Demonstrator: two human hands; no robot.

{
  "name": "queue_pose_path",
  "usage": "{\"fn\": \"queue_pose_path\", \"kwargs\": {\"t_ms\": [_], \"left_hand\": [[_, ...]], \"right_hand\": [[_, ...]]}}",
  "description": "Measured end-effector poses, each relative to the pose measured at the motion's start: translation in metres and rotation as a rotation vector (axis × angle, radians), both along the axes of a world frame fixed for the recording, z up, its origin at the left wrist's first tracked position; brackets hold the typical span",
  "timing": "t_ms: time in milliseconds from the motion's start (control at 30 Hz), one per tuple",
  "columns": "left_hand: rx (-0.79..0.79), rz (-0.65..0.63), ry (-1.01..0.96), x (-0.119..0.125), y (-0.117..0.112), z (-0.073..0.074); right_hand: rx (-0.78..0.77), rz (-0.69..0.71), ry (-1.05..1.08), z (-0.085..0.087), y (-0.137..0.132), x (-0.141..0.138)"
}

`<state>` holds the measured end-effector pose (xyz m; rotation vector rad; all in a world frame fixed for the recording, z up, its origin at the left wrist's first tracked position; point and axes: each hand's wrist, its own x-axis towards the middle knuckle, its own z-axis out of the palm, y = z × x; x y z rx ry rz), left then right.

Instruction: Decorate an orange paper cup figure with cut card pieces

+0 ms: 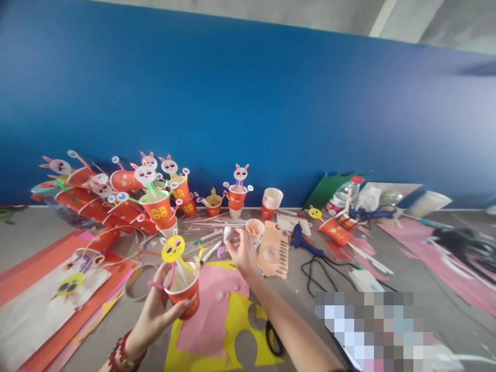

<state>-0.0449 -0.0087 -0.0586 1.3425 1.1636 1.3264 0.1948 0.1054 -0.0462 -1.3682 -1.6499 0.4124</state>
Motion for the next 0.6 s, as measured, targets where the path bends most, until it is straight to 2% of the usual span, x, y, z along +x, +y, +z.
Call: {"fn": "queue_pose_path", "kwargs": {"t_ms": [100, 200, 333, 467, 600], "left_hand": [[-0.012, 0.0, -0.021, 0.002, -0.001, 0.003], [-0.014, -0.035, -0.016, 0.002, -0.003, 0.005], [0.006, -0.02, 0.015, 0.001, -0.004, 0.003], [0.015, -0.018, 0.014, 0.0, -0.004, -0.003], [0.024, -0.042, 0.037, 0.0, -0.003, -0.008]], "right_hand": [[0.02, -0.016, -0.052, 0.002, -0.019, -0.004], [0.04, 0.076, -0.126, 0.001, -0.029, -0.014], [0.049, 0.167, -0.158, 0.005, -0.028, -0.018], [0.061, 0.18, -0.108, 0.029, -0.014, -0.002], [0.089, 0.127, -0.053, 0.052, 0.013, 0.019]]}}
